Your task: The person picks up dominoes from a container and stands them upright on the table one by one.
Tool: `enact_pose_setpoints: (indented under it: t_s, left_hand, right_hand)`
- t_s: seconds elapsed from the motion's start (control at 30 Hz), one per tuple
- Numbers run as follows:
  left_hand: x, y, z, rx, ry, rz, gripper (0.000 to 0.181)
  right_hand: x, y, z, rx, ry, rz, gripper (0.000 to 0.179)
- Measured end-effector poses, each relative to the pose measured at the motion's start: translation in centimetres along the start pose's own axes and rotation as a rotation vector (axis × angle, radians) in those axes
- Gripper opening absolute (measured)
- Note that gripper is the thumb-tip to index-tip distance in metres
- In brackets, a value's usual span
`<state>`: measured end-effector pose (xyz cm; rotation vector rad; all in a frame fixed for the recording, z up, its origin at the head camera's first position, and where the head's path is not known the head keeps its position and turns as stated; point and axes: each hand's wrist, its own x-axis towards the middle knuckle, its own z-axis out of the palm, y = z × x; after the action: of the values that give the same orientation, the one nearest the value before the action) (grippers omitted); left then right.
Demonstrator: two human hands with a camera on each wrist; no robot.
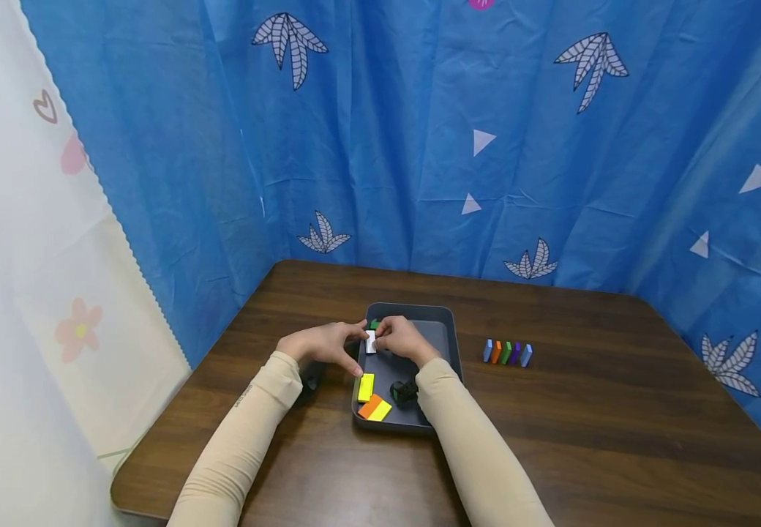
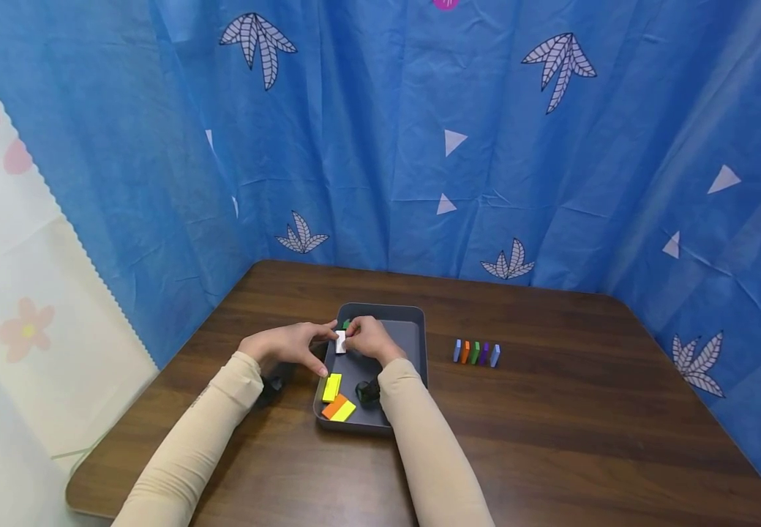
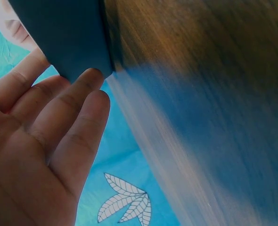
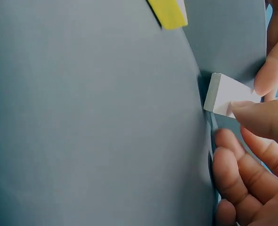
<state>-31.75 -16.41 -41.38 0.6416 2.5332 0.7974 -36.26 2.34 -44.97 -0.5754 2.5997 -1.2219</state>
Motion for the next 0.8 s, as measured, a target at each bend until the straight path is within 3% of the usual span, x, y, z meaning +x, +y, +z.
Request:
enact_pose_setpoints:
  t_s: [0.13,0.4,0.63,0.8]
  left_hand:
    - [0.01,0.0,-0.01,0.004,0.005,-0.011,0.082]
    - [0.04,-0.12,-0.2,-0.011,0.01,-0.037,0.083]
    - [0.05,-0.11,-0.24,0.023,0.005,-0.029,0.082]
    - [0.04,-0.12,-0.22,0.024,0.004,-0.029,0.085]
  right_hand:
    - [-0.02,-0.12,-0.02,0.041,0.0,-0.015,0.008]
    - [0.02,-0.24,-0.2,0.158,0.0,0.039,0.018]
    - [-0.19,-0.4,-0.27,0.145,-0.051,0.056,0.014]
    - [-0.06,-0.24,-0.13,0.197,-0.057,0.044,0.01]
